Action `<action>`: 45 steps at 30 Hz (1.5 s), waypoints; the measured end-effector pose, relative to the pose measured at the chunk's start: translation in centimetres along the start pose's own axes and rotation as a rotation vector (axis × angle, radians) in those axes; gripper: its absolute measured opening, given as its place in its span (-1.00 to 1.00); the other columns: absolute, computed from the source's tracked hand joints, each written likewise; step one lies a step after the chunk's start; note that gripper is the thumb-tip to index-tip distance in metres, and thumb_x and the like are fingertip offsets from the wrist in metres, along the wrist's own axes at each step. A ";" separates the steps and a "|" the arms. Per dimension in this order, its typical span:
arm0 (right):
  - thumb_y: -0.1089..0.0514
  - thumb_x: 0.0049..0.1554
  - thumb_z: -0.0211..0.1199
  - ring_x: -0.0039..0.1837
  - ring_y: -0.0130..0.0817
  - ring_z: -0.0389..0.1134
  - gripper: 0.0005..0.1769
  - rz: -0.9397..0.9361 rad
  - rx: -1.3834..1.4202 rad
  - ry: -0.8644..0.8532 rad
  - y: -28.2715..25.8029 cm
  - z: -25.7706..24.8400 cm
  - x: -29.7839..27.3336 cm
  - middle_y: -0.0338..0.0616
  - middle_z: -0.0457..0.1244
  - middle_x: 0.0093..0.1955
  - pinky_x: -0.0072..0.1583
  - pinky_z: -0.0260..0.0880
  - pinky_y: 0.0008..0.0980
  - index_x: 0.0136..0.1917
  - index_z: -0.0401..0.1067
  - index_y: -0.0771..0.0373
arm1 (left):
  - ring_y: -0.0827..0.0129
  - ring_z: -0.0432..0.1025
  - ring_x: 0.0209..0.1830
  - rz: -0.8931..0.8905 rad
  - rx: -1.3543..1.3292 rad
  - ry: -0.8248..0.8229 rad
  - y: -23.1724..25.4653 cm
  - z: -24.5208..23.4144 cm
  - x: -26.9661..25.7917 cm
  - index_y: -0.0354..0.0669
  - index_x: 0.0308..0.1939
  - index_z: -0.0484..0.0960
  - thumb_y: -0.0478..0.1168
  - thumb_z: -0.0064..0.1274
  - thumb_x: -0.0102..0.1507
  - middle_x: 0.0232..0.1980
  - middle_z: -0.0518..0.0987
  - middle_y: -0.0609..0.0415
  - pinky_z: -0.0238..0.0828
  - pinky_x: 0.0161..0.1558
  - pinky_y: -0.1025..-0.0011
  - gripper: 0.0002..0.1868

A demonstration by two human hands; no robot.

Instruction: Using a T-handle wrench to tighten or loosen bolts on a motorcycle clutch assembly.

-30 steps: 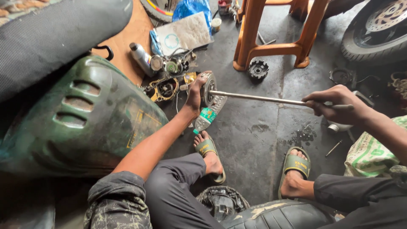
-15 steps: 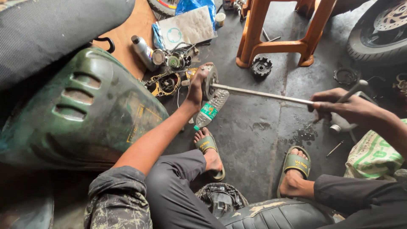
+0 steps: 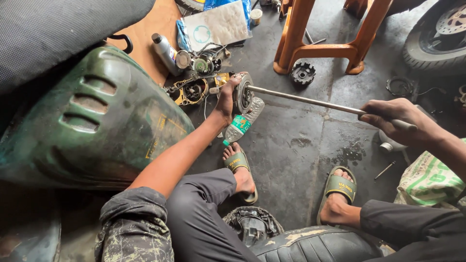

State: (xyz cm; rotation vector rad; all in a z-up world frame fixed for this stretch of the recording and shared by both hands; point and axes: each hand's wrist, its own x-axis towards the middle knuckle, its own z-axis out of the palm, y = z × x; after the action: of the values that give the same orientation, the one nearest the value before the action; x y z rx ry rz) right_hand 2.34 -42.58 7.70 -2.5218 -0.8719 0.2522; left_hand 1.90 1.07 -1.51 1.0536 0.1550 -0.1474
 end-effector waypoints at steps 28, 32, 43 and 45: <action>0.12 0.04 0.31 -0.17 -0.20 0.30 -0.70 -0.585 -0.471 0.308 -1.1 0.0 -0.9 -0.20 0.23 -0.29 0.04 0.31 -0.19 0.03 0.44 0.28 | 0.35 0.54 -0.37 -0.341 0.145 -0.097 -0.7 -1.3 -0.1 0.06 -0.06 0.57 0.22 -0.11 0.19 -0.27 0.60 0.09 0.56 -0.51 0.24 -0.55; 0.17 0.04 0.31 -0.23 -0.20 0.30 -0.68 -0.482 -0.336 0.255 0.4 1.0 -0.8 -0.20 0.23 -0.32 -0.06 0.31 -0.20 0.07 0.44 0.28 | 0.36 0.50 -0.18 -0.129 -0.151 -0.309 -3.4 -3.7 2.1 -0.07 0.12 0.47 0.06 -0.01 0.45 -0.10 0.51 0.11 0.59 -0.20 0.30 -0.67; 0.12 0.03 0.37 -0.29 -0.23 0.29 -0.63 -0.646 -0.725 0.387 -3.3 0.3 -1.9 -0.21 0.21 -0.37 -0.05 0.35 -0.19 0.09 0.49 0.33 | 0.39 0.53 -0.41 -0.143 0.025 -0.059 1.0 0.4 -0.4 0.03 0.20 0.47 0.11 -0.07 0.26 -0.24 0.53 0.06 0.56 -0.57 0.30 -0.52; 0.09 0.00 0.34 -0.25 -0.33 0.31 -0.59 -0.555 -0.454 0.305 -1.0 0.8 -1.4 -0.30 0.24 -0.34 -0.04 0.30 -0.25 0.10 0.48 0.29 | 0.42 0.52 -0.40 -0.092 0.056 -0.065 0.9 0.2 -0.9 0.02 0.21 0.47 0.08 -0.06 0.26 -0.23 0.52 0.08 0.56 -0.56 0.32 -0.52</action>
State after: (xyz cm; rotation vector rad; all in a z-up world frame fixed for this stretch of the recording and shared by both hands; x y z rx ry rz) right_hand 0.44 -42.48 7.48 -2.4696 -1.5755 -0.5480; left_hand 1.24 1.36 -0.47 1.0965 0.1409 -0.2700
